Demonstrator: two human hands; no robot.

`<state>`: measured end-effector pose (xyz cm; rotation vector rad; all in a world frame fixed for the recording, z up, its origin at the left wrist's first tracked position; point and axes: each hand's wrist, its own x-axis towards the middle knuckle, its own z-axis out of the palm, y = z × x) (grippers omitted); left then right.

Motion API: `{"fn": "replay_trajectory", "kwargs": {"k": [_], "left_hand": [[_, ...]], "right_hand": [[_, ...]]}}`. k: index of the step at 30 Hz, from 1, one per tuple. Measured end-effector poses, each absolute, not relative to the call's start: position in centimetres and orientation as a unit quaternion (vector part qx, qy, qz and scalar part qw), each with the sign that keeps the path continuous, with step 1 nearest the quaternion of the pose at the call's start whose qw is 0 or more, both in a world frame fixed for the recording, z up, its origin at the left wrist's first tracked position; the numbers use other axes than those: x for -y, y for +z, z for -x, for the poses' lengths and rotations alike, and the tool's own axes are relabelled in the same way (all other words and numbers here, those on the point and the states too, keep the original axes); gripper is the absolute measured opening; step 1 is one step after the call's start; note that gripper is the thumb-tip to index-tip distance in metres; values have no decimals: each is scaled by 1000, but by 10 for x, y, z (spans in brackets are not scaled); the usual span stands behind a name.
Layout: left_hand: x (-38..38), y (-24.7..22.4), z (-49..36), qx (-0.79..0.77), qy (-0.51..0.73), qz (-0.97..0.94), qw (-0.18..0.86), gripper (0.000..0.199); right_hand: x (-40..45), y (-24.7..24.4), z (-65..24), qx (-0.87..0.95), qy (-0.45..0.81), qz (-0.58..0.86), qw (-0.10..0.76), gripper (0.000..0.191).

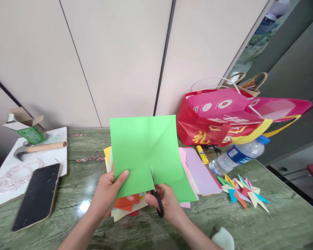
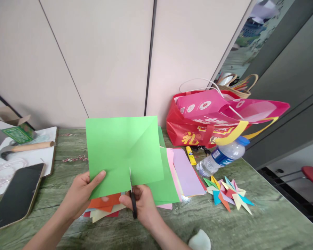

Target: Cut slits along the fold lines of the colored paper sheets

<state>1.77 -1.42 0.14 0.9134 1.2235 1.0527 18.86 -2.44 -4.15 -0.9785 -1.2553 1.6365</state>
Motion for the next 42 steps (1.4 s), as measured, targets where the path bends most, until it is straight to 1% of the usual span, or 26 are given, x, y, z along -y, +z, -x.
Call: {"fn": "replay_trajectory", "kwargs": {"k": [21,27,32,34,36,38,39,42], "left_hand": [[16,5,-18,-535,461,-380,598,30],[17,7,-21,-537,464,-372,598,30],[16,9,-21,-538,475,-365,593,31],[15,8,-19,-541,494,-352,583,31],[12,5,-16,-544,519,-333,570,30],[9,2,-13,-545,536,-317,561,29],[7,1,-12,-545,542,-313,558,28],[5,-1,-10,-543,549,-309,556,27]], "right_hand": [[25,-39,-188,479,646,460,377,48],[26,-45,-188,480,645,460,378,45],[26,-46,-189,472,668,431,381,42],[26,-42,-193,474,699,398,357,41],[27,-36,-201,488,737,360,298,43],[29,-30,-211,511,761,332,221,40],[30,-27,-217,519,754,333,227,40],[35,-19,-231,530,718,352,282,39]]}}
